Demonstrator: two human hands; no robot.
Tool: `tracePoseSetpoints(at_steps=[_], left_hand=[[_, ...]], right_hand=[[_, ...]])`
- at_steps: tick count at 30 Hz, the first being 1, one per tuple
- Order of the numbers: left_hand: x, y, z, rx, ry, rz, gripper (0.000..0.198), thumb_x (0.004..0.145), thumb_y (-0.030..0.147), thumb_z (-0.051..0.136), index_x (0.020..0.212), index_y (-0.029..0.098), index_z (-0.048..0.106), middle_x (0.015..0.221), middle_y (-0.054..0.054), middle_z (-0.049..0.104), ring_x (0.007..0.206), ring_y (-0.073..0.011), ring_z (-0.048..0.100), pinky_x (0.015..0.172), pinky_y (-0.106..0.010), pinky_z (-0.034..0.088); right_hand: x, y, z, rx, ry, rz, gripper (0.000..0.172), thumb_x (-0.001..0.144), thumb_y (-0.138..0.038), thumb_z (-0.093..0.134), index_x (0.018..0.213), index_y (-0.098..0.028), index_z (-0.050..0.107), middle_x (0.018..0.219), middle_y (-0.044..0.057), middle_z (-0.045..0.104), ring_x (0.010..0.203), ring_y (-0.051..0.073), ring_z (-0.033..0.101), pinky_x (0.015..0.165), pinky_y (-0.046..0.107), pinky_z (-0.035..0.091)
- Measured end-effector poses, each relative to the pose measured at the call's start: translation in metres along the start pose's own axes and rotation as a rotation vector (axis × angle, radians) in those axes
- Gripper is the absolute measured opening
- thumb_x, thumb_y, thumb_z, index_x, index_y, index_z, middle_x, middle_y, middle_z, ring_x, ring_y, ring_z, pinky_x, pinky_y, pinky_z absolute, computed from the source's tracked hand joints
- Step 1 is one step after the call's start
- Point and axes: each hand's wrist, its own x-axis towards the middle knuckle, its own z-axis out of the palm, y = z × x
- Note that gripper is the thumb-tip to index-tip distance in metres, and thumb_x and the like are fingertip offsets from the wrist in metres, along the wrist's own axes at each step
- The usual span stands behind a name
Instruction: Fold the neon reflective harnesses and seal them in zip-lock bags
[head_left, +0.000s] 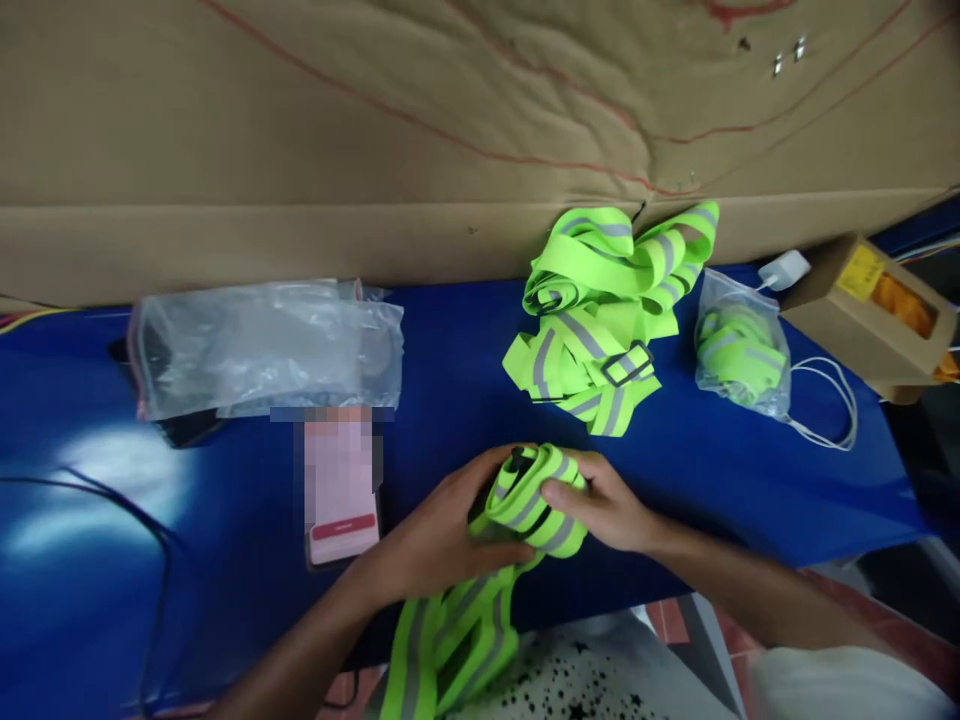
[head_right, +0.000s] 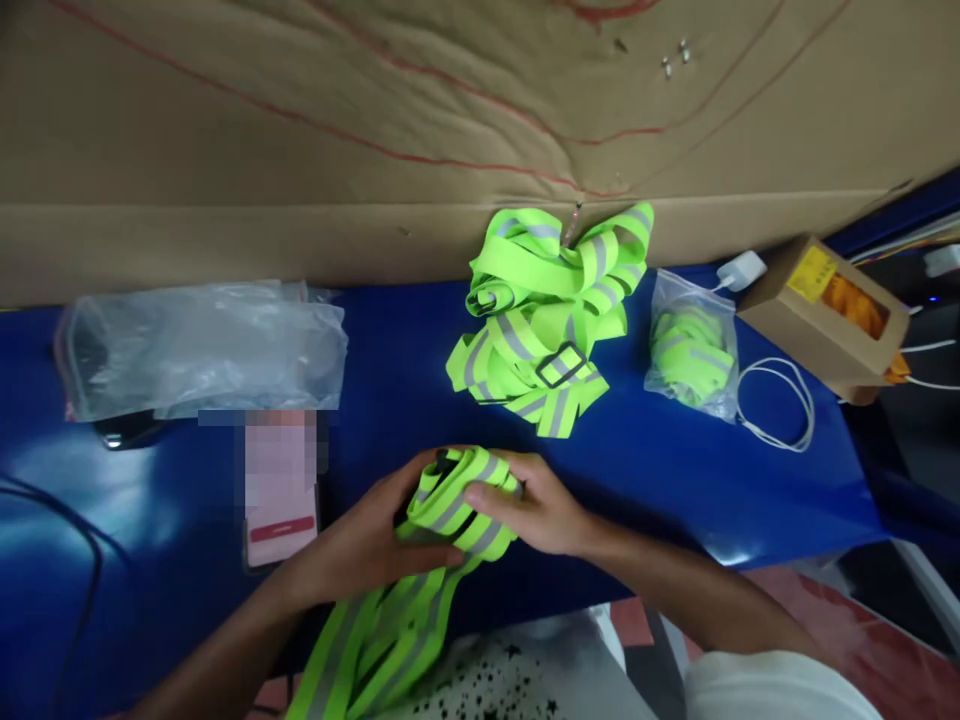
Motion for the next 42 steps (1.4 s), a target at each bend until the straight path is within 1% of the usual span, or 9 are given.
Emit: tracePoseSetpoints(at_steps=[5,10,12,14,17,21,24,31,42], left_hand=[[-0.006,-0.001,0.001,0.057,-0.091,0.039,0.096,0.069,0.044,0.094,0.152,0.039,0.045,0.144,-0.008,0.061,0.129,-0.036,0.061,0.114,-0.054,0.049],[-0.007,0.001,-0.002,0.113,-0.177,0.155,0.107,0.072,0.034,0.094,0.158,0.043,0.031,0.162,-0.008,0.038,0.15,-0.0379,0.041,0.124,-0.056,0.04],[-0.006,0.003,-0.003,0.13,-0.187,0.185,0.103,0.074,0.028,0.092,0.157,0.042,0.031,0.16,-0.009,0.038,0.151,-0.0362,0.039,0.125,-0.055,0.04],[-0.005,0.003,-0.003,0.11,-0.209,0.217,0.1,0.075,0.026,0.091,0.155,0.041,0.032,0.159,-0.009,0.039,0.151,-0.0347,0.04,0.125,-0.054,0.04],[-0.006,0.003,-0.001,0.115,-0.21,0.232,0.101,0.076,0.025,0.091,0.155,0.04,0.03,0.165,-0.009,0.032,0.155,-0.0351,0.035,0.127,-0.057,0.036],[-0.007,0.004,0.004,0.074,-0.143,0.243,0.099,0.077,0.023,0.089,0.155,0.04,0.031,0.173,-0.007,0.02,0.159,-0.0362,0.028,0.123,-0.053,0.044],[-0.007,0.005,0.008,-0.01,-0.107,0.241,0.099,0.077,0.019,0.087,0.155,0.041,0.03,0.172,-0.006,0.025,0.159,-0.0348,0.03,0.122,-0.052,0.045],[-0.008,0.002,0.014,-0.051,-0.133,0.228,0.103,0.073,0.01,0.086,0.154,0.042,0.031,0.172,-0.005,0.028,0.16,-0.034,0.028,0.126,-0.054,0.038],[-0.001,0.006,0.009,-0.121,-0.1,0.218,0.089,0.074,0.032,0.094,0.146,0.04,0.044,0.156,-0.006,0.048,0.149,-0.0315,0.045,0.124,-0.051,0.04]], right_hand=[[-0.001,-0.001,-0.002,0.106,-0.151,0.174,0.046,0.094,-0.06,0.066,0.098,-0.015,0.075,0.083,0.003,0.072,0.071,0.011,0.062,0.067,0.024,0.055],[-0.001,-0.003,-0.003,0.085,-0.262,0.242,0.043,0.092,-0.054,0.071,0.097,-0.011,0.073,0.081,0.001,0.067,0.068,0.009,0.056,0.065,0.023,0.05],[0.002,-0.002,-0.001,0.084,-0.282,0.238,0.039,0.094,-0.05,0.07,0.099,-0.012,0.073,0.083,0.0,0.066,0.072,0.009,0.058,0.069,0.023,0.05],[0.004,-0.002,0.003,0.134,-0.28,0.204,0.036,0.094,-0.047,0.071,0.11,-0.015,0.073,0.097,0.002,0.07,0.085,0.011,0.063,0.081,0.026,0.053],[0.006,-0.004,0.01,0.24,-0.209,0.228,0.048,0.089,-0.048,0.077,0.127,-0.021,0.067,0.126,0.005,0.068,0.112,0.016,0.064,0.101,0.032,0.052],[0.003,-0.006,0.015,0.356,-0.085,0.428,0.061,0.08,-0.062,0.081,0.121,-0.019,0.065,0.123,0.009,0.069,0.11,0.021,0.067,0.1,0.039,0.053],[0.001,-0.003,0.014,0.346,-0.047,0.427,0.061,0.083,-0.066,0.077,0.12,-0.019,0.065,0.118,0.009,0.069,0.108,0.021,0.067,0.1,0.039,0.053],[-0.007,0.011,0.018,0.143,-0.044,0.243,0.056,0.093,-0.067,0.064,0.125,-0.021,0.063,0.119,0.008,0.069,0.112,0.022,0.065,0.097,0.039,0.053],[-0.005,0.009,0.016,0.199,-0.132,0.238,0.062,0.097,-0.07,0.053,0.129,-0.019,0.067,0.121,0.009,0.072,0.112,0.022,0.067,0.103,0.04,0.051]])
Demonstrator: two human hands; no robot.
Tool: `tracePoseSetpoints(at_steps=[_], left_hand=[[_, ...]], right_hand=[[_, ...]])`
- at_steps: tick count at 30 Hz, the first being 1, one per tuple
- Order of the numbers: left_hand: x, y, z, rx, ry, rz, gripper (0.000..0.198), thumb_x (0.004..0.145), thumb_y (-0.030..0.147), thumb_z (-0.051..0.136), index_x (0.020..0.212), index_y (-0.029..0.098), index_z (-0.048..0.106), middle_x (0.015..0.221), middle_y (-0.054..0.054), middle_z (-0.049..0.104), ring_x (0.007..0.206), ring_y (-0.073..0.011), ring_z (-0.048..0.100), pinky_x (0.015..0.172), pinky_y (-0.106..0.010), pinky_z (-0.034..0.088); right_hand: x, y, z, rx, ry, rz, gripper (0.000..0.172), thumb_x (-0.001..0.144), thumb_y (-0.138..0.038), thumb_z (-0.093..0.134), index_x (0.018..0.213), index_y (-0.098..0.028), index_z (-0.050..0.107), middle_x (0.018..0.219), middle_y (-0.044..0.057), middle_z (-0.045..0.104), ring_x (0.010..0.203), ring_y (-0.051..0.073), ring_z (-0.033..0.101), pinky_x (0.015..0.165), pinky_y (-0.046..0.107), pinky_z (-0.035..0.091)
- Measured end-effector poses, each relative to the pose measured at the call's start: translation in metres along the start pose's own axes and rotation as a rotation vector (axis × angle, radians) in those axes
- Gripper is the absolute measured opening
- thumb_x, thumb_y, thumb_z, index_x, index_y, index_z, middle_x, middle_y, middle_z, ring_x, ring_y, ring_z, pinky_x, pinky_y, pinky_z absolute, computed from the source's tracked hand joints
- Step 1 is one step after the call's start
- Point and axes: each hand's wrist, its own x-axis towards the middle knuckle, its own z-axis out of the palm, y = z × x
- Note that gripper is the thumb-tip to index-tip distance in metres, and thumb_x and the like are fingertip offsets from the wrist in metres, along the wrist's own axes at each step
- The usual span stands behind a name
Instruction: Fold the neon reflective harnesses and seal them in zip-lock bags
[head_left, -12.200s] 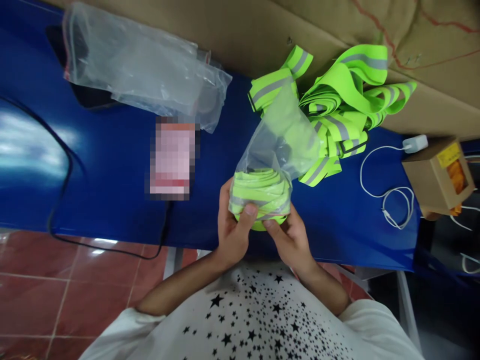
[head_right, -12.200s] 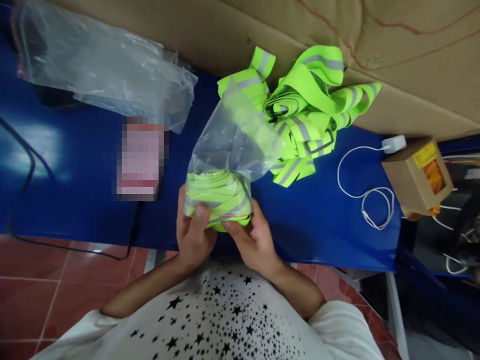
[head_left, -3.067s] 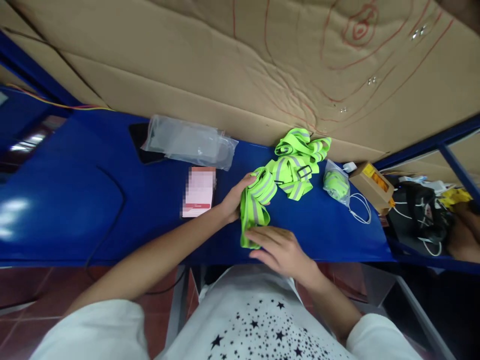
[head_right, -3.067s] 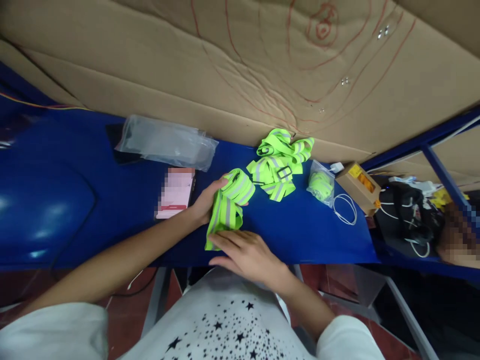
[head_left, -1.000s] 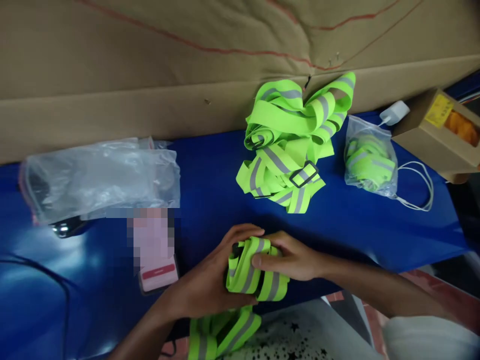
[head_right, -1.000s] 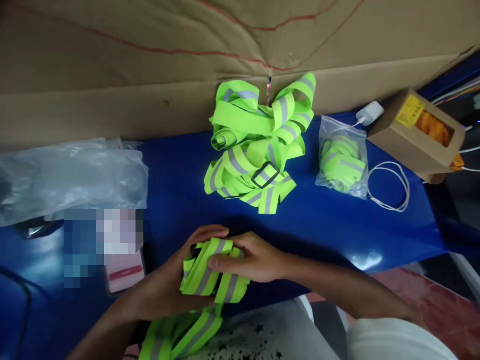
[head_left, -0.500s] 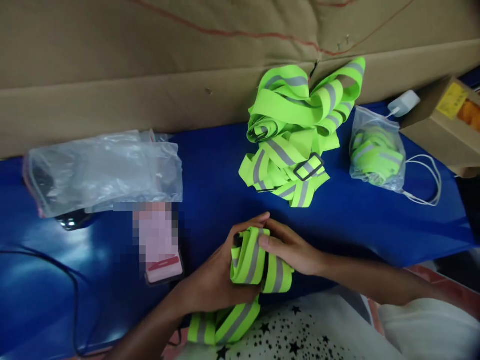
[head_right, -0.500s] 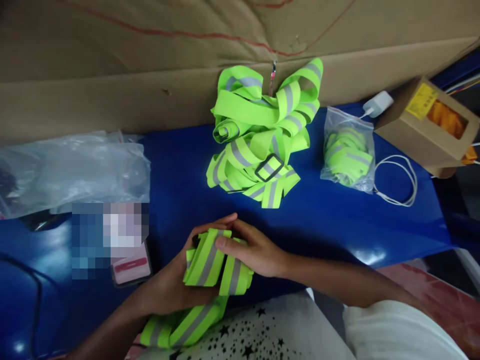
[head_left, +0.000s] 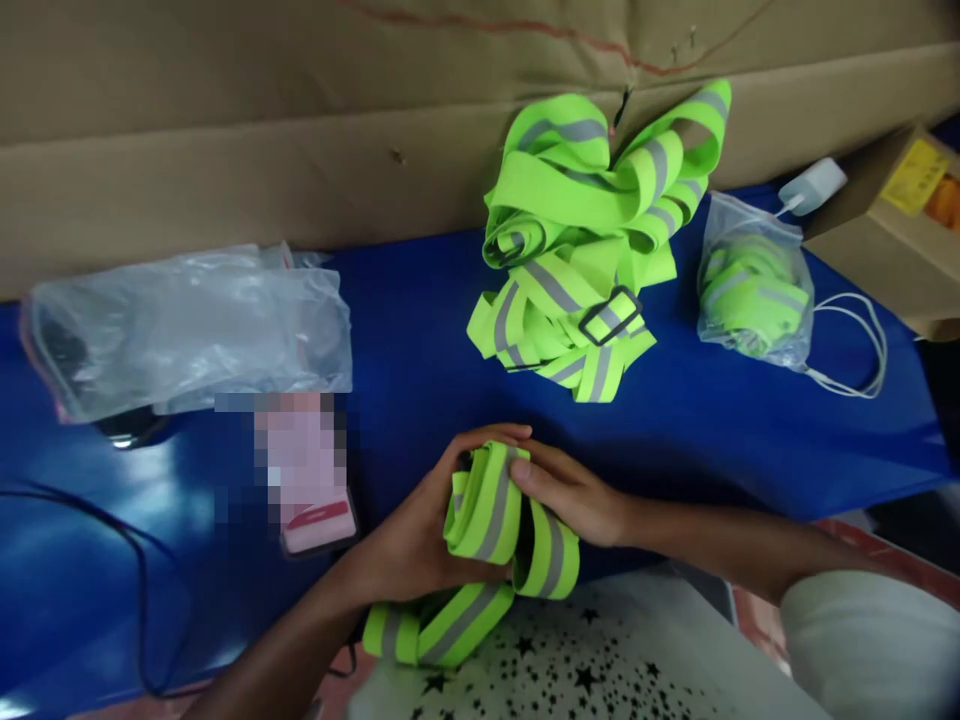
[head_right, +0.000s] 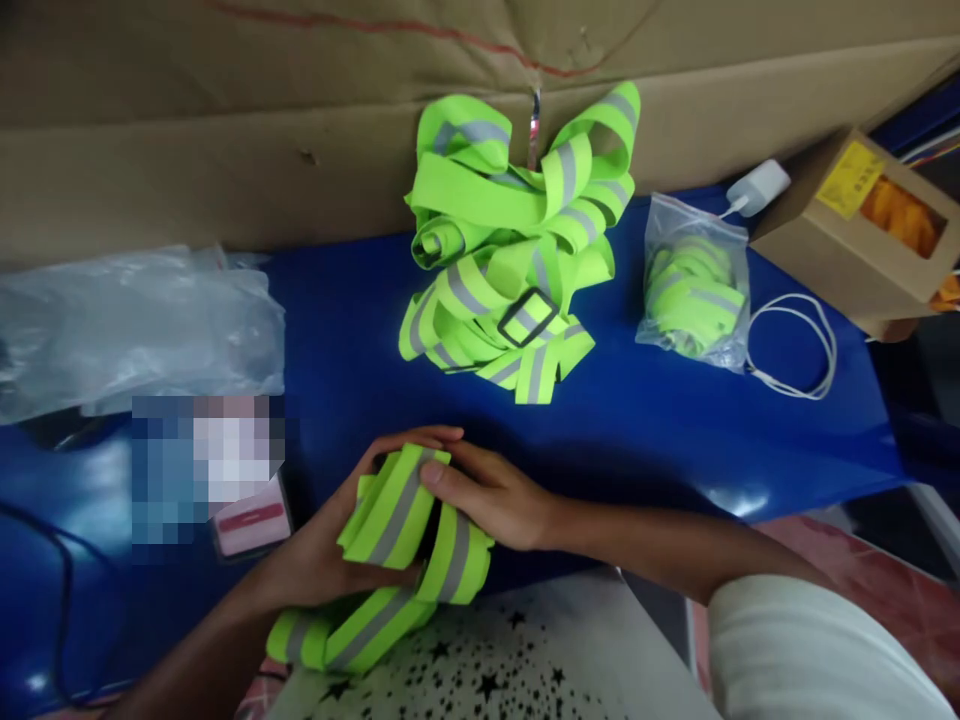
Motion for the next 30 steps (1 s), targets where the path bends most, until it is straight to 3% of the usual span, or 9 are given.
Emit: tracePoseSetpoints(at_steps=[7,13,20,25,30], left_hand=[[-0.0014,0.0001,0.0051,-0.024,0.04,0.001,0.086,0.073,0.034,0.094,0.145,0.039,0.047,0.153,-0.005,0.048,0.143,-0.0307,0.049,0.116,-0.044,0.048],[-0.002,-0.002,0.0085,-0.009,0.044,0.041,0.085,0.071,0.032,0.095,0.142,0.037,0.049,0.153,-0.005,0.05,0.144,-0.032,0.048,0.117,-0.046,0.047],[0.0003,-0.0033,0.0049,-0.072,0.037,0.026,0.084,0.073,0.037,0.094,0.143,0.034,0.049,0.151,-0.009,0.051,0.139,-0.0345,0.054,0.113,-0.051,0.05],[-0.0003,-0.0046,0.007,-0.049,0.051,0.083,0.082,0.071,0.034,0.095,0.14,0.033,0.051,0.151,-0.008,0.052,0.143,-0.0343,0.049,0.117,-0.049,0.047],[-0.0012,-0.0043,0.0088,-0.079,0.055,0.032,0.084,0.073,0.039,0.093,0.143,0.031,0.047,0.151,-0.011,0.051,0.136,-0.034,0.055,0.113,-0.051,0.05]], right_hand=[[0.0006,0.0005,0.0015,0.055,0.003,0.003,0.062,0.096,-0.071,0.055,0.126,-0.019,0.07,0.115,0.007,0.074,0.111,0.021,0.068,0.101,0.038,0.053],[-0.0015,0.0015,0.0021,0.013,0.015,-0.029,0.065,0.094,-0.074,0.055,0.123,-0.018,0.072,0.113,0.008,0.075,0.103,0.02,0.069,0.095,0.036,0.055],[0.0015,0.0004,0.0026,0.033,0.017,0.027,0.068,0.094,-0.077,0.052,0.123,-0.018,0.07,0.112,0.009,0.075,0.106,0.022,0.07,0.101,0.041,0.055],[-0.0007,0.0011,0.0033,0.006,0.011,-0.027,0.066,0.096,-0.073,0.053,0.126,-0.017,0.069,0.115,0.009,0.075,0.111,0.022,0.069,0.101,0.039,0.054],[0.001,-0.0023,0.0021,-0.017,-0.016,-0.015,0.064,0.098,-0.074,0.048,0.122,-0.019,0.071,0.113,0.009,0.075,0.115,0.023,0.068,0.104,0.041,0.054]])
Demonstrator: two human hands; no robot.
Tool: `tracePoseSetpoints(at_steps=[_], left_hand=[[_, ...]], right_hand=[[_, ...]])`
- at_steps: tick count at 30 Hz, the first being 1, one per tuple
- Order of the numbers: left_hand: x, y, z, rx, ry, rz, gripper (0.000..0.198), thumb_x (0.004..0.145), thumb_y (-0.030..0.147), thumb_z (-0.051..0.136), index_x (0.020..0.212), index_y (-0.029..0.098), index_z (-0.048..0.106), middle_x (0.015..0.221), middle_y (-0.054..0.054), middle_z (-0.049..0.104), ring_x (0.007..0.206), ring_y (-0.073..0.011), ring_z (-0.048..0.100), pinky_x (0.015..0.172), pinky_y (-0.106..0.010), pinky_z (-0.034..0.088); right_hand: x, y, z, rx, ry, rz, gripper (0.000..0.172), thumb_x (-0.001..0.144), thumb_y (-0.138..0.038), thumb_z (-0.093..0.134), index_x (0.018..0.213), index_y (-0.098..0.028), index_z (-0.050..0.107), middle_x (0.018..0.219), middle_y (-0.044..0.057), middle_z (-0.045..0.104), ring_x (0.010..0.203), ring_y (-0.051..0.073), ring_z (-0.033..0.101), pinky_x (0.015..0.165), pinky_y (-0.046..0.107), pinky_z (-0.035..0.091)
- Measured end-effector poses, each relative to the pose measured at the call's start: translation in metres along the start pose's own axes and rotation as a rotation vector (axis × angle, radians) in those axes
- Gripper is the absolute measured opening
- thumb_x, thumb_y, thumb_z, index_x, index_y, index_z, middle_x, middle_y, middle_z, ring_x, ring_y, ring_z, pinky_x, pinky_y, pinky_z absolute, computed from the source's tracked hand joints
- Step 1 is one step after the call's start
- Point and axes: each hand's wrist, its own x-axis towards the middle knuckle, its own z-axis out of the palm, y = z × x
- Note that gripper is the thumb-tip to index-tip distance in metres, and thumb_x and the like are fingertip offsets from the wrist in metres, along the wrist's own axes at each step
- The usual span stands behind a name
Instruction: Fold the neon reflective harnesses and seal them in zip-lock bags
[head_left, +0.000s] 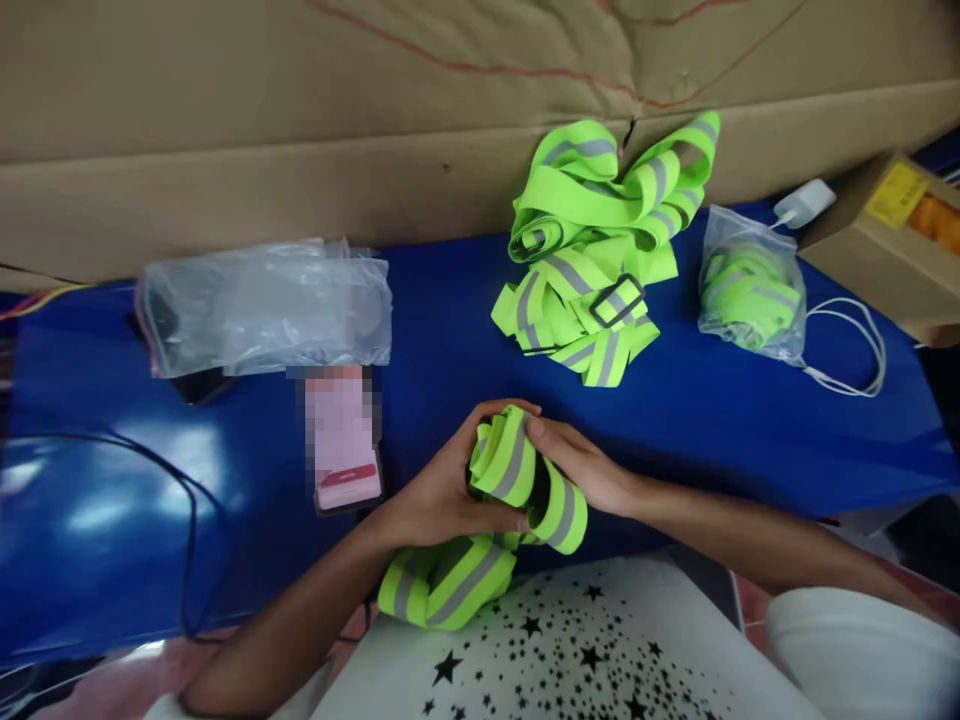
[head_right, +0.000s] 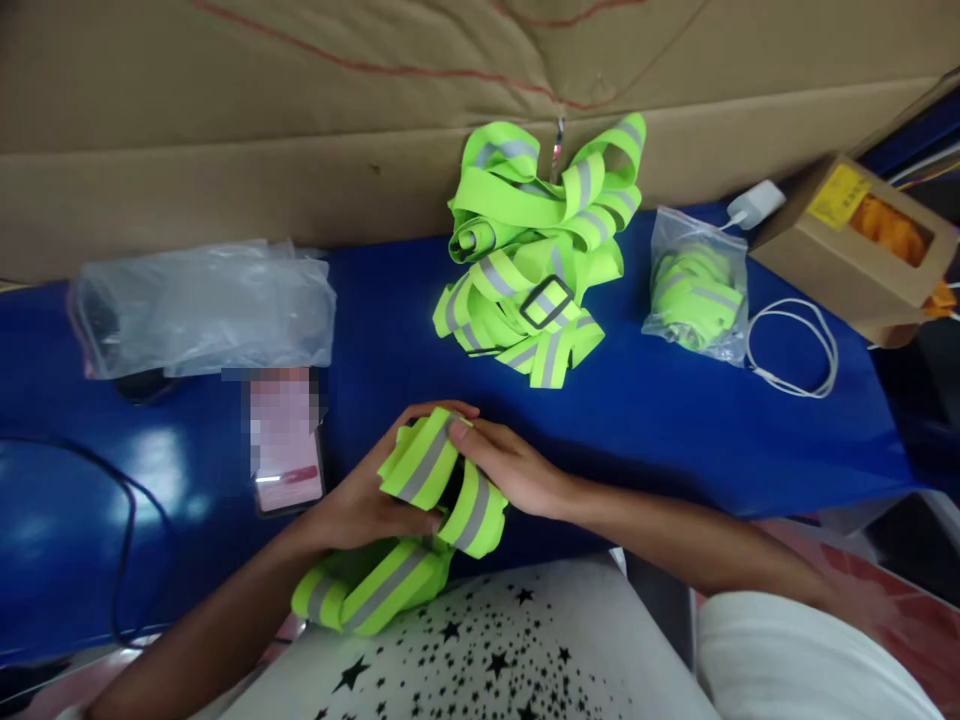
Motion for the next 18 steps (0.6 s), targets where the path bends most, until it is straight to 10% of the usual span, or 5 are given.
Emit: tracePoseSetpoints(at_steps=[10,14,18], left_hand=[[0.002,-0.002,0.01,0.047,0.117,0.097,0.074,0.079,0.034,0.091,0.131,0.033,0.038,0.165,-0.012,0.034,0.156,-0.0342,0.035,0.124,-0.06,0.037],[0.003,-0.011,0.009,0.244,0.255,0.299,0.1,0.073,0.039,0.095,0.147,0.039,0.027,0.173,-0.012,0.017,0.156,-0.0374,0.032,0.123,-0.061,0.037],[0.0,-0.007,0.003,0.481,0.152,0.412,0.076,0.085,0.029,0.084,0.148,0.034,0.043,0.152,-0.011,0.05,0.145,-0.0338,0.047,0.118,-0.054,0.044]], right_hand=[[0.007,-0.013,0.002,0.218,0.352,0.083,0.071,0.092,-0.086,0.04,0.106,-0.021,0.067,0.101,0.006,0.07,0.095,0.018,0.066,0.091,0.032,0.052],[0.009,-0.012,-0.001,0.28,0.34,0.139,0.073,0.09,-0.088,0.04,0.105,-0.021,0.066,0.097,0.006,0.069,0.084,0.017,0.065,0.081,0.032,0.053],[0.01,-0.011,-0.001,0.195,0.315,0.112,0.071,0.086,-0.088,0.05,0.102,-0.021,0.067,0.099,0.005,0.07,0.088,0.018,0.066,0.08,0.03,0.054]])
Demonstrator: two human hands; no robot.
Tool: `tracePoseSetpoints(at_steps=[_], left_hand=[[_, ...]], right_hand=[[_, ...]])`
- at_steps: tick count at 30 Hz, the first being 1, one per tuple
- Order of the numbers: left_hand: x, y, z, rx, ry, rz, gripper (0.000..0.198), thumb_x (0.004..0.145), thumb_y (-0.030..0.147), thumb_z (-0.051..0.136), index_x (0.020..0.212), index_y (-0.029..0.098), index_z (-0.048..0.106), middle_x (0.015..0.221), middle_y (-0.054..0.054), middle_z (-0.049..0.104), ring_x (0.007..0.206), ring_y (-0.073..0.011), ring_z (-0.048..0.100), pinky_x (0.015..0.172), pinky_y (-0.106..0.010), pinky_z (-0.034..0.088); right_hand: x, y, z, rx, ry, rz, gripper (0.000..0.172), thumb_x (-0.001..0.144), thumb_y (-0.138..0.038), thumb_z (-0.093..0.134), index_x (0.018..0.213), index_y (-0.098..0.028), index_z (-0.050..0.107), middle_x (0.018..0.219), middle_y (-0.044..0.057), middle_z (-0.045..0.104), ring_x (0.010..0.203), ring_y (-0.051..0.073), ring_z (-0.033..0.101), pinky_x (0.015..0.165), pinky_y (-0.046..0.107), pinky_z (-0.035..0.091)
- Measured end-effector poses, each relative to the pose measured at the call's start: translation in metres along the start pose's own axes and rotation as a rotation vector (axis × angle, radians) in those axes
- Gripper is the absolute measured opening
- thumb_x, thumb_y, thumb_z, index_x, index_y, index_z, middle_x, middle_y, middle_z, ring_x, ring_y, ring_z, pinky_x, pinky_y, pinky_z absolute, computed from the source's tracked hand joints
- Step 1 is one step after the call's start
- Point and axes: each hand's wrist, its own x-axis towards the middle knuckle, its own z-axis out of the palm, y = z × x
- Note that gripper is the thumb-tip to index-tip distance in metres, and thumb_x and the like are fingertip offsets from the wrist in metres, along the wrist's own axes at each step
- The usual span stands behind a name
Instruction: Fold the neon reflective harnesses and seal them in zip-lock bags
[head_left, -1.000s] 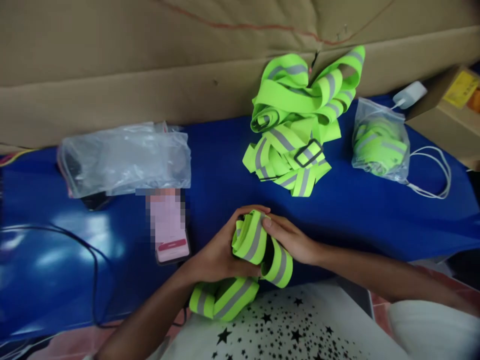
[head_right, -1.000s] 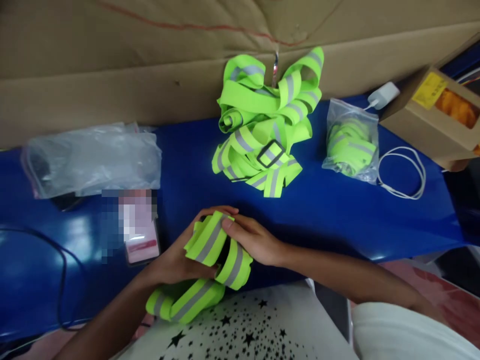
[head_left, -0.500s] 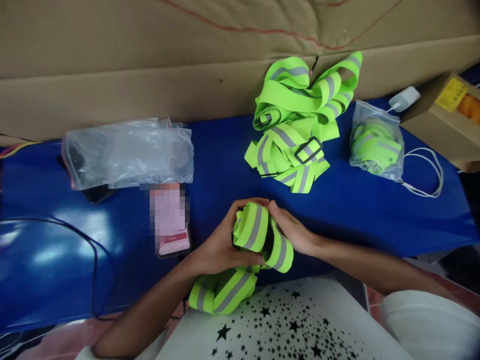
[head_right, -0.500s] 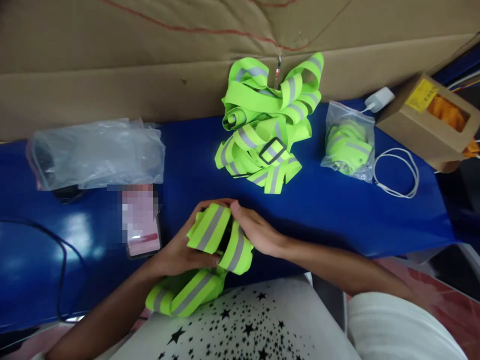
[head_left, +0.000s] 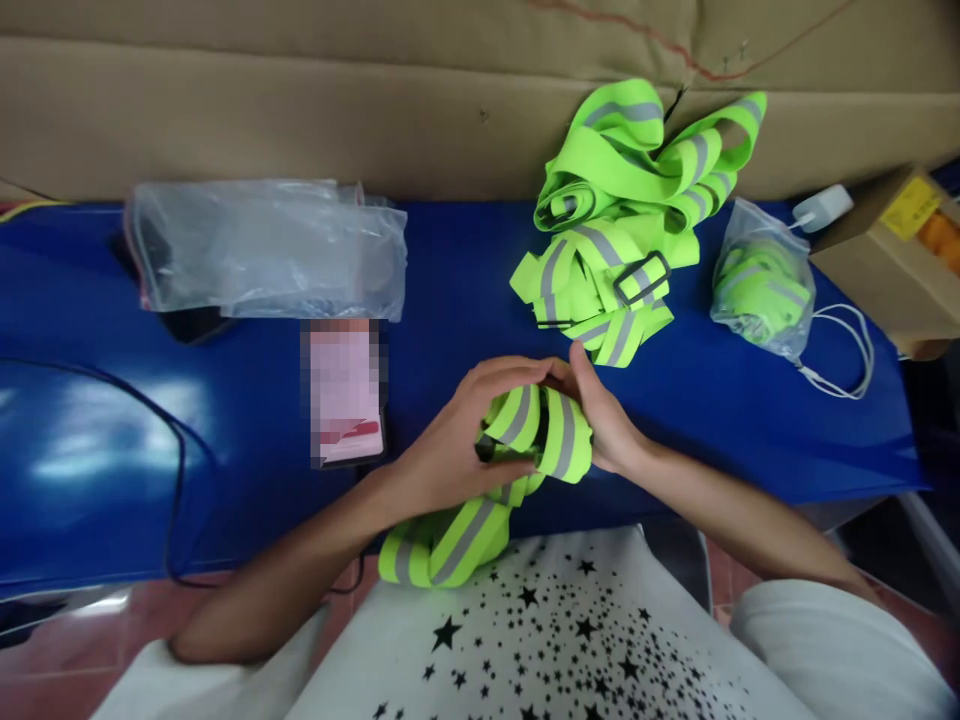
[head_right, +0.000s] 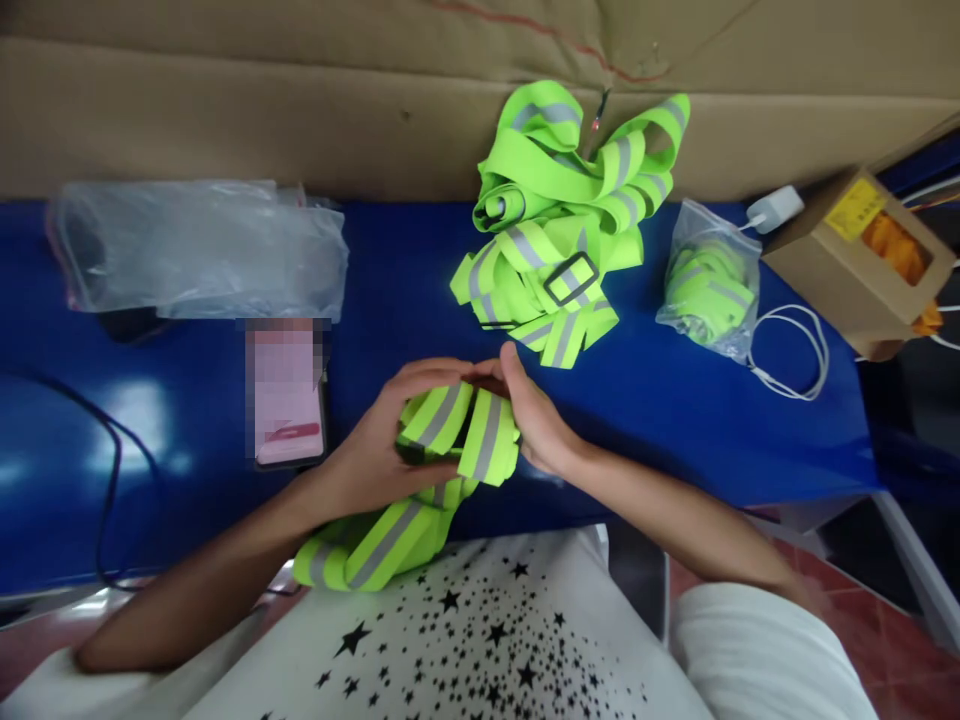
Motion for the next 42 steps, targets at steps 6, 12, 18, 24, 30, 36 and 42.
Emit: tracePoseSetpoints(at_steps=[6,12,18,24,30,36,42], left_hand=[[-0.003,0.008,-0.007,0.29,-0.089,0.147,0.051,0.091,0.024,0.075,0.139,0.037,0.061,0.141,-0.007,0.06,0.135,-0.0278,0.058,0.11,-0.047,0.052],[-0.005,0.013,0.002,0.28,-0.058,0.219,0.033,0.088,0.024,0.077,0.119,0.033,0.076,0.137,-0.006,0.069,0.129,-0.0293,0.063,0.109,-0.045,0.051],[0.008,0.001,-0.003,-0.016,0.342,-0.154,0.036,0.08,0.041,0.087,0.105,0.019,0.074,0.099,-0.002,0.074,0.092,-0.0212,0.068,0.085,-0.032,0.052],[0.012,-0.016,-0.003,-0.234,0.283,-0.31,0.041,0.077,0.044,0.088,0.106,0.02,0.071,0.094,0.0,0.068,0.086,-0.0178,0.063,0.078,-0.028,0.049],[0.009,-0.015,-0.003,-0.289,0.165,-0.273,0.062,0.073,0.039,0.092,0.128,0.025,0.065,0.129,-0.005,0.066,0.116,-0.0236,0.063,0.096,-0.031,0.052],[0.008,-0.014,-0.003,-0.59,0.069,-0.285,0.092,0.063,0.022,0.097,0.141,0.031,0.049,0.13,-0.003,0.064,0.107,-0.0211,0.069,0.089,-0.03,0.057],[0.007,-0.006,-0.002,-0.672,-0.045,-0.232,0.084,0.075,0.032,0.091,0.147,0.029,0.048,0.138,-0.008,0.065,0.125,-0.0301,0.066,0.102,-0.039,0.056]], right_hand=[[-0.001,-0.002,0.0,-0.088,-0.073,-0.067,0.071,0.09,-0.086,0.045,0.097,-0.02,0.069,0.09,0.004,0.07,0.081,0.016,0.066,0.076,0.03,0.056],[0.001,0.001,-0.001,-0.26,-0.161,-0.134,0.078,0.09,-0.089,0.038,0.105,-0.019,0.069,0.09,0.007,0.071,0.082,0.019,0.069,0.079,0.036,0.058],[-0.011,-0.003,-0.011,-0.742,0.012,-0.928,0.073,0.097,-0.08,0.039,0.137,-0.021,0.056,0.14,0.012,0.061,0.131,0.025,0.059,0.114,0.042,0.048],[-0.009,0.0,-0.019,-1.17,-0.049,-1.147,0.063,0.096,-0.055,0.065,0.147,-0.022,0.051,0.149,0.016,0.052,0.147,0.032,0.044,0.124,0.053,0.038],[-0.006,-0.003,-0.021,-0.97,-0.128,-0.992,0.054,0.091,-0.054,0.072,0.133,-0.022,0.064,0.135,0.01,0.068,0.128,0.028,0.063,0.114,0.045,0.048],[-0.01,-0.005,-0.02,-0.811,-0.036,-0.952,0.052,0.085,-0.058,0.077,0.122,-0.022,0.069,0.123,0.007,0.074,0.114,0.027,0.069,0.106,0.044,0.054],[0.011,-0.004,-0.028,-0.413,0.064,-0.803,0.06,0.078,-0.068,0.079,0.116,-0.024,0.065,0.113,0.005,0.074,0.108,0.026,0.071,0.097,0.043,0.061]])
